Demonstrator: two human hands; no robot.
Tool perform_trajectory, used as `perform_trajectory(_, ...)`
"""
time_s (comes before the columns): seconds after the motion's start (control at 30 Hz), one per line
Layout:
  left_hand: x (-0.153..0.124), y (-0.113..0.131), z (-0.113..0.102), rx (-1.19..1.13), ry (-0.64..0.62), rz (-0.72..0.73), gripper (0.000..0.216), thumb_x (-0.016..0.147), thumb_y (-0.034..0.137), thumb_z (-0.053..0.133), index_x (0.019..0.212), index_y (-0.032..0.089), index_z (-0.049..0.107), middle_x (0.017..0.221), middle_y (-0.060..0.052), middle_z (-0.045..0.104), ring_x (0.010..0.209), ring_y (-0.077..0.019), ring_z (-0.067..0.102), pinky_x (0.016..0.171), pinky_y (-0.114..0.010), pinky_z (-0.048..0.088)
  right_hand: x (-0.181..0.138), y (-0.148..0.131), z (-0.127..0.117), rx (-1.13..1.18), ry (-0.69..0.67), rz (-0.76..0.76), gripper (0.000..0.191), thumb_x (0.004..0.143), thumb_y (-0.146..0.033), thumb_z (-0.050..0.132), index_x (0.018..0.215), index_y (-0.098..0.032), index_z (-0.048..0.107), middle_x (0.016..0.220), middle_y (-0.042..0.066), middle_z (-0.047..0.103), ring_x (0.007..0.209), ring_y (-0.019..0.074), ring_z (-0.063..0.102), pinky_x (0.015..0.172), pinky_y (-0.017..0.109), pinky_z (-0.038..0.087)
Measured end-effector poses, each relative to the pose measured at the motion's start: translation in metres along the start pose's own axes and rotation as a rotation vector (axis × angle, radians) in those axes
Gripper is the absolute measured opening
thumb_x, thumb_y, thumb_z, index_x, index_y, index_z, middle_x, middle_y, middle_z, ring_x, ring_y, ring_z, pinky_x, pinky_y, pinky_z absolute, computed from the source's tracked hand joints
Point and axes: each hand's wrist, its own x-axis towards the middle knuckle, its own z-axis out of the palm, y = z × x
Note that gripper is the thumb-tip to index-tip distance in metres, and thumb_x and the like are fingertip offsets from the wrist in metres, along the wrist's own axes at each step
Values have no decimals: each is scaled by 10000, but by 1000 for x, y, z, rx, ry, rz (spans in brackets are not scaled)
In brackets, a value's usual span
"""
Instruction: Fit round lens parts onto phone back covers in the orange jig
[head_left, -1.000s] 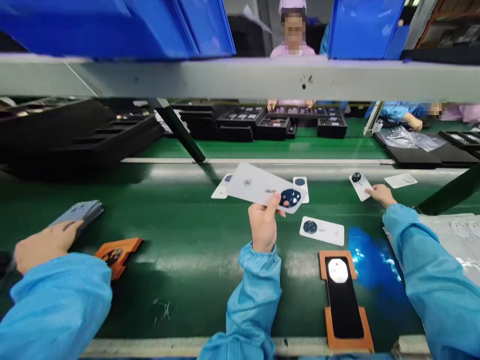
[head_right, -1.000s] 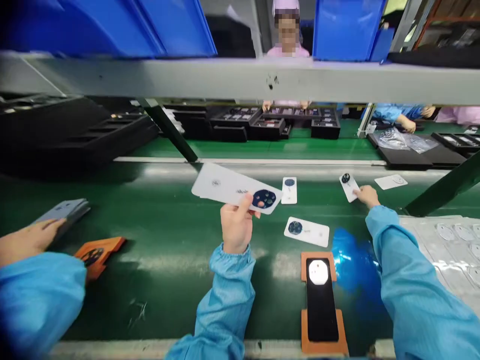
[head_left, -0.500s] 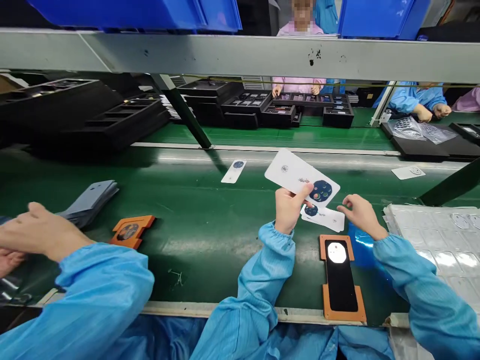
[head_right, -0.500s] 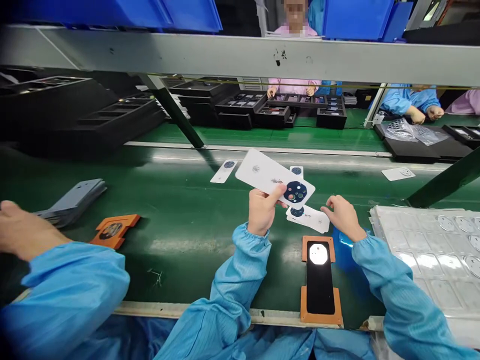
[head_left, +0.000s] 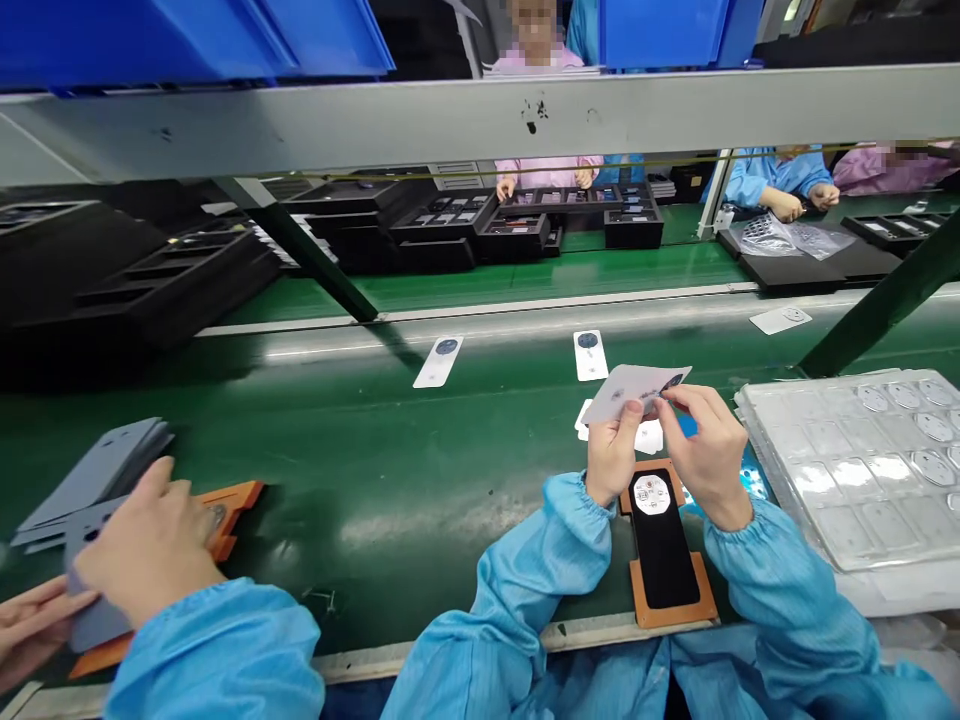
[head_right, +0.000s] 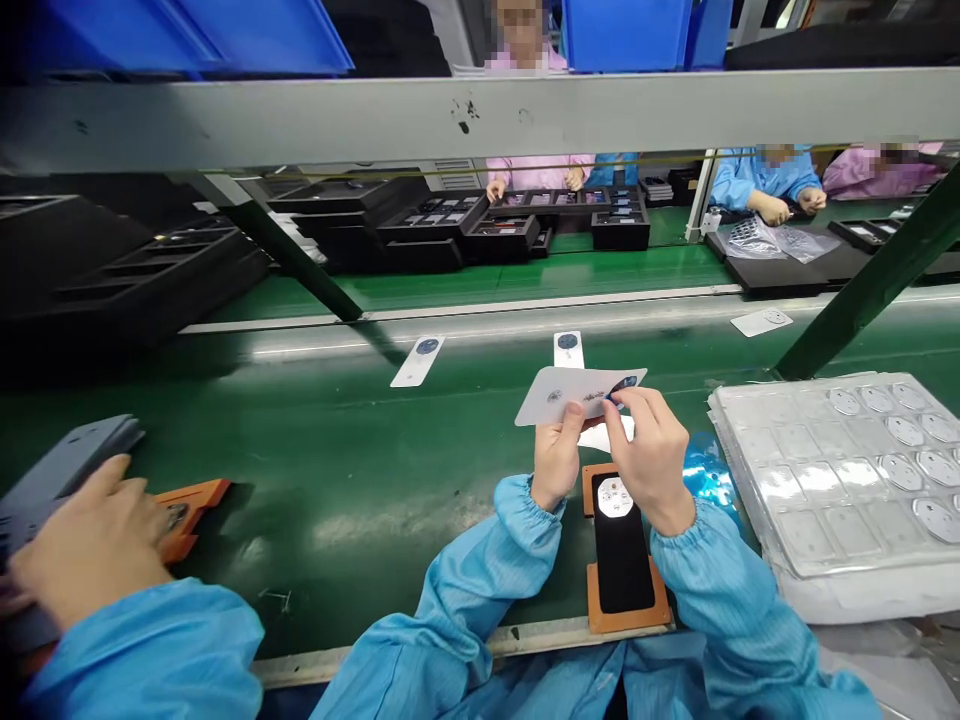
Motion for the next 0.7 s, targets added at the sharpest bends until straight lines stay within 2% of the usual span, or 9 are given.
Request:
perform_trajectory(0.1, -3, -5, -1, 88, -23, 64, 548, 932, 638, 597, 1170, 171, 759, 1179, -124, 766, 1126, -288, 720, 979, -413, 604, -2, 3, -2, 74, -19, 82, 106, 979, -221, 609, 950, -202, 709, 918, 66, 749, 833, 190, 717, 733, 327, 611)
perform_trajectory(0.33, -6, -13, -9, 255, -19, 122, 547, 944, 641, 567, 1073, 157, 788, 1005, -106, 786, 992, -271, 732, 963, -418, 588, -2, 3, -5, 156, -58, 195, 116, 964, -249, 628, 920, -209, 728, 907, 51, 758, 830, 192, 718, 734, 332, 605)
perform_trajectory(0.5, -7, -10, -7, 252, -52, 149, 516, 980, 597, 538, 1198, 187, 764, 1080, -97, 784, 1009, -251, 728, 972, -395, 575, -1, 2, -6, 169, -53, 205, 121, 957, -233, 621, 899, -208, 724, 904, 53, 759, 822, 191, 717, 723, 330, 604)
perform_trajectory(0.7, -9, -1, -4, 267, -67, 138, 546, 963, 630, 534, 1242, 216, 755, 1255, -104, 749, 1175, -304, 704, 1021, -418, 572, 1, -1, -9, 165, -73, 207, 134, 962, -232, 593, 925, -214, 721, 922, 60, 759, 842, 202, 720, 734, 351, 610)
